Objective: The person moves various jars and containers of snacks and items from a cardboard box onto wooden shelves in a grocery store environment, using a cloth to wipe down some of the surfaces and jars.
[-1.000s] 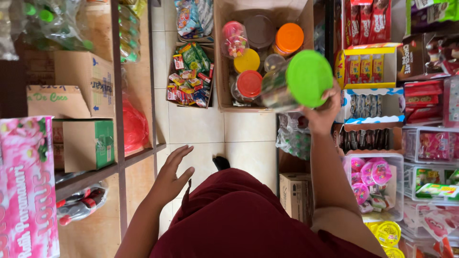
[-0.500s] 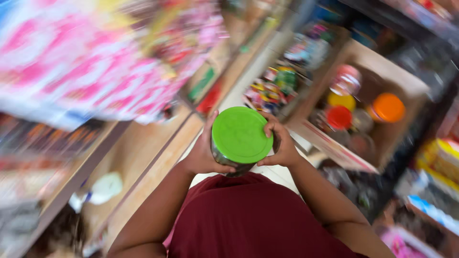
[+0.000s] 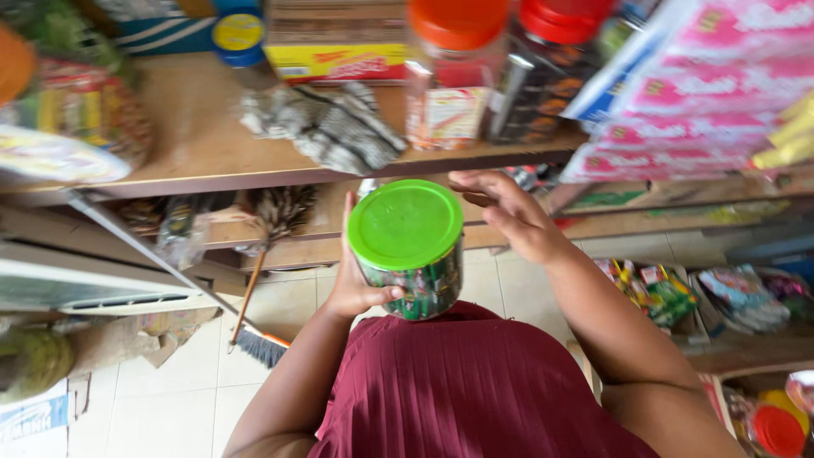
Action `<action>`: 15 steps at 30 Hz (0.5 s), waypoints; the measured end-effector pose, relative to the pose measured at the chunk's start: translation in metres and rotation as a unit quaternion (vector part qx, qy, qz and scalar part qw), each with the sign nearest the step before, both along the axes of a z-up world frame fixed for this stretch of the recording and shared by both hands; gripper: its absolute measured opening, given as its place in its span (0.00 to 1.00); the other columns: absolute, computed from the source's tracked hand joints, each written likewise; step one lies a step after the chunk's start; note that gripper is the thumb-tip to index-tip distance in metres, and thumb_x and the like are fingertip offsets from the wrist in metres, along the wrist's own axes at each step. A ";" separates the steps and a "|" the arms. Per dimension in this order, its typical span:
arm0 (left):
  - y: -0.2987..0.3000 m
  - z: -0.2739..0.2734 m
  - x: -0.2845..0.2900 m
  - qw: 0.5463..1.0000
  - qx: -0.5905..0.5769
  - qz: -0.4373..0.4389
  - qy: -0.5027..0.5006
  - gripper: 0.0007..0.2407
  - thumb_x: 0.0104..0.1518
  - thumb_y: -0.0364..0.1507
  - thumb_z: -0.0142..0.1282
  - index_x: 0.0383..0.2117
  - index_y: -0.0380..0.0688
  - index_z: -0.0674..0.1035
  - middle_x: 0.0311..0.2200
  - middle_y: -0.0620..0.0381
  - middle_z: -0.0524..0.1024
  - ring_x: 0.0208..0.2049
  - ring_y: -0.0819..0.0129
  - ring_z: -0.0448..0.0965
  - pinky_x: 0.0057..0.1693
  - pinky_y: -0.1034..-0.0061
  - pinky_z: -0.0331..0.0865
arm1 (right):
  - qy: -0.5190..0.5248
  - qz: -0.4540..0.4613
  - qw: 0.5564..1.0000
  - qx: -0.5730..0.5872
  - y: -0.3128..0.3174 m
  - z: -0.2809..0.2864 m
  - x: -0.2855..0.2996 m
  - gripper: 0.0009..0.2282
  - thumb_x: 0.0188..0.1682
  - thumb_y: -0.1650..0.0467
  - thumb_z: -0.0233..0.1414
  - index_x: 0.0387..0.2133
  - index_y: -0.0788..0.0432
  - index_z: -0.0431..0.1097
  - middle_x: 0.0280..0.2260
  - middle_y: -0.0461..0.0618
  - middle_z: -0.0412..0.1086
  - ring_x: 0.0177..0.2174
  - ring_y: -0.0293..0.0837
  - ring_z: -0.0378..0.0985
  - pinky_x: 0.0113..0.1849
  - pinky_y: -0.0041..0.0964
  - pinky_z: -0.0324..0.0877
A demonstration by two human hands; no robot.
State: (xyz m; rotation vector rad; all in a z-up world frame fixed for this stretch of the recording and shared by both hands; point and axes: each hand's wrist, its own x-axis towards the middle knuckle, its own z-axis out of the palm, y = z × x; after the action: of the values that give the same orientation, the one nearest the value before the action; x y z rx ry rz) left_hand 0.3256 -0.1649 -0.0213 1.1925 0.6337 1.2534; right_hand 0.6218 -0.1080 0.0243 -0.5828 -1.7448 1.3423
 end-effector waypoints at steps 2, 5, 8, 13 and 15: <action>-0.005 0.004 -0.044 0.999 0.017 0.049 0.006 0.65 0.36 0.37 0.79 0.75 0.47 0.32 0.70 0.44 0.56 0.71 0.52 0.60 0.74 0.58 0.54 | -0.091 -0.012 0.993 0.068 0.029 0.005 -0.055 0.20 0.61 0.62 0.50 0.64 0.56 0.60 0.66 0.57 0.61 0.68 0.53 0.60 0.69 0.51 0.55; -0.011 0.010 -0.096 0.991 0.048 0.123 0.013 0.65 0.37 0.41 0.79 0.75 0.45 0.32 0.70 0.44 0.57 0.71 0.53 0.62 0.74 0.58 0.56 | -0.295 -0.122 0.907 0.276 0.076 0.007 -0.138 0.21 0.55 0.63 0.53 0.62 0.51 0.64 0.65 0.56 0.63 0.65 0.55 0.64 0.64 0.51 0.59; -0.008 0.015 -0.140 0.978 0.085 0.185 0.055 0.66 0.37 0.44 0.80 0.74 0.44 0.31 0.70 0.43 0.58 0.70 0.52 0.63 0.74 0.58 0.57 | -0.416 -0.188 0.810 0.368 0.101 -0.003 -0.199 0.26 0.48 0.64 0.58 0.62 0.52 0.64 0.58 0.62 0.63 0.57 0.62 0.62 0.56 0.59 0.56; 0.026 0.025 -0.193 0.959 0.158 0.224 0.071 0.66 0.39 0.47 0.79 0.75 0.43 0.30 0.71 0.42 0.56 0.71 0.53 0.63 0.76 0.58 0.58 | -0.443 -0.274 0.802 0.292 0.151 -0.031 -0.227 0.06 0.53 0.68 0.55 0.41 0.53 0.75 0.41 0.51 0.74 0.47 0.52 0.73 0.50 0.60 0.59; 0.043 0.026 -0.207 0.951 0.178 0.238 0.082 0.65 0.40 0.46 0.78 0.75 0.42 0.31 0.70 0.41 0.57 0.70 0.53 0.64 0.76 0.58 0.58 | -0.208 -0.354 0.895 0.173 0.154 -0.031 -0.214 0.06 0.58 0.68 0.53 0.42 0.58 0.71 0.38 0.49 0.72 0.39 0.45 0.77 0.43 0.38 0.69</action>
State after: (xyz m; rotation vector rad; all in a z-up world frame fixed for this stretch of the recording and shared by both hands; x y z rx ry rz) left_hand 0.1190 -0.1218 0.0050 1.5083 0.8785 1.7389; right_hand 0.4074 0.0457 -0.0062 -1.2143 -1.7734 0.4000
